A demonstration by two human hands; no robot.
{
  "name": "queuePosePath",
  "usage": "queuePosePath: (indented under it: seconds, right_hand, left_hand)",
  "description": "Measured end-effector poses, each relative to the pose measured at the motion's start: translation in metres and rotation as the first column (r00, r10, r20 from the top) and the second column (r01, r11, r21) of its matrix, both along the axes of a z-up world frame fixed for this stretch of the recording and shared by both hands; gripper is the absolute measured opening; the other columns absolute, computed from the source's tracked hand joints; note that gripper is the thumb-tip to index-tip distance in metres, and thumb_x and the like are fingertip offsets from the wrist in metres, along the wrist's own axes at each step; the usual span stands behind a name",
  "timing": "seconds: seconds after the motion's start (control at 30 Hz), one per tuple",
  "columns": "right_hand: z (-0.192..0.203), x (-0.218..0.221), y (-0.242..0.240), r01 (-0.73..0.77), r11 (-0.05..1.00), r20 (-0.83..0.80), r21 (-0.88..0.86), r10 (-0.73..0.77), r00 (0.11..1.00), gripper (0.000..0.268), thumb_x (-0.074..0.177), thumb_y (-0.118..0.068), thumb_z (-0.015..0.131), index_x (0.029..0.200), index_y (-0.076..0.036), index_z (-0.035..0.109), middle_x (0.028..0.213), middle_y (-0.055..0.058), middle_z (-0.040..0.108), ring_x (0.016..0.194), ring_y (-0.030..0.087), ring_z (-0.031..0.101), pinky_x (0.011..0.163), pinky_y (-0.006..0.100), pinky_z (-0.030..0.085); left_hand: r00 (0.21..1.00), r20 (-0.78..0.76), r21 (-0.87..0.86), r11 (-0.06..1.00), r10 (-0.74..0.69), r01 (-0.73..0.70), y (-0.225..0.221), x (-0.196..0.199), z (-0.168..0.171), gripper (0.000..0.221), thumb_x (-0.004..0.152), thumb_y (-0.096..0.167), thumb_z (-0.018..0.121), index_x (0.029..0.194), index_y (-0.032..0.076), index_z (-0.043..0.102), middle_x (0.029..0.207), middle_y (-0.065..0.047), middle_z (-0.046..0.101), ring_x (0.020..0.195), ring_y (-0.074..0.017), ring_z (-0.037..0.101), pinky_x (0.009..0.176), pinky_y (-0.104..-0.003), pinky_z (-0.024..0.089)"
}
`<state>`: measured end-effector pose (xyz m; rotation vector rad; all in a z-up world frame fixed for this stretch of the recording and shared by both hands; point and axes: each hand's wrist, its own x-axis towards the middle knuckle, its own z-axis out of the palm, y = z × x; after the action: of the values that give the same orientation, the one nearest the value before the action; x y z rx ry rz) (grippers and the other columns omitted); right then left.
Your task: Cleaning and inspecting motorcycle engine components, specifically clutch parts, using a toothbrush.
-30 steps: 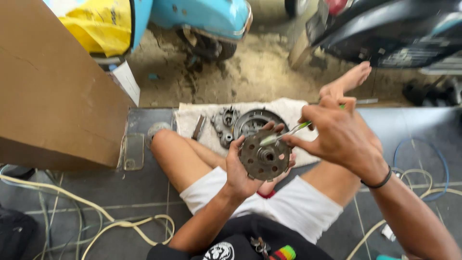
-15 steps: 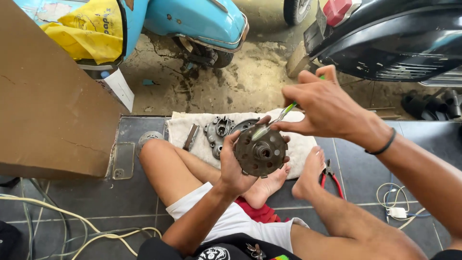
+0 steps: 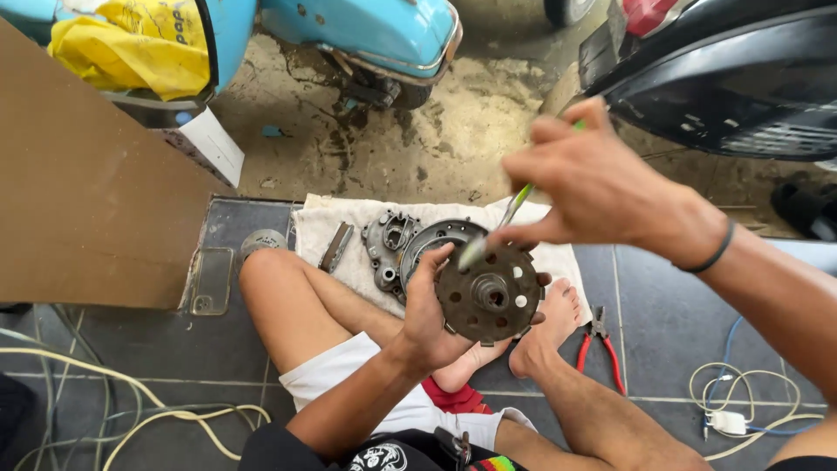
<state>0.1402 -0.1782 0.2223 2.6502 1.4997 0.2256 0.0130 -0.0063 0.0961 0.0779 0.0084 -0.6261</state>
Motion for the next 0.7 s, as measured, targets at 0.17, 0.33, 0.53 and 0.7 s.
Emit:
queuePosePath:
  seconds: [0.17, 0.33, 0.53, 0.7]
  right_hand:
    - [-0.027, -0.013, -0.001, 0.033, 0.999, -0.066, 0.009, -0.033, 0.997, 0.069, 0.073, -0.088, 0.068, 0.079, -0.02, 0.065, 0.067, 0.001, 0.062, 0.078, 0.02, 0.053, 0.097, 0.048, 0.028]
    - [-0.018, -0.018, -0.014, 0.194, 0.978, -0.029, 0.072, -0.192, 0.981, 0.058, 0.076, -0.072, 0.077, 0.078, -0.016, 0.063, 0.066, 0.002, 0.068, 0.079, 0.023, 0.051, 0.101, 0.045, 0.029]
    - [-0.027, -0.014, -0.021, 0.205, 0.979, 0.003, -0.002, -0.205, 0.979, 0.067, 0.072, -0.09, 0.066, 0.081, -0.024, 0.068, 0.073, -0.004, 0.069, 0.078, 0.017, 0.056, 0.1, 0.044, 0.031]
    - [-0.039, -0.016, -0.013, 0.221, 0.973, -0.085, -0.069, -0.227, 0.97, 0.066, 0.076, -0.09, 0.056, 0.085, -0.026, 0.069, 0.076, -0.005, 0.076, 0.08, 0.017, 0.057, 0.1, 0.046, 0.031]
  left_hand:
    - [0.999, -0.031, 0.025, 1.0, -0.007, 0.008, -0.011, 0.006, -0.018, 0.064, 0.105, 0.045, 0.035, 0.142, -0.005, 0.051, 0.132, -0.029, 0.062, 0.119, -0.0352, 0.065, 0.104, -0.058, 0.054]
    - [0.999, -0.039, -0.035, 0.999, 0.0, -0.002, -0.008, 0.006, -0.028, 0.067, 0.106, 0.043, 0.029, 0.151, -0.004, 0.044, 0.148, -0.021, 0.053, 0.129, -0.0349, 0.058, 0.104, -0.057, 0.052]
    - [0.999, -0.019, -0.02, 0.999, -0.044, 0.043, -0.008, 0.01, -0.034, 0.061, 0.108, 0.041, 0.031, 0.154, 0.003, 0.044, 0.142, -0.031, 0.055, 0.134, -0.0386, 0.055, 0.106, -0.055, 0.052]
    - [1.0, 0.021, -0.009, 1.0, 0.02, -0.019, -0.011, 0.02, -0.03, 0.071, 0.106, 0.042, 0.025, 0.165, 0.002, 0.029, 0.16, -0.022, 0.042, 0.137, -0.0341, 0.052, 0.111, -0.059, 0.047]
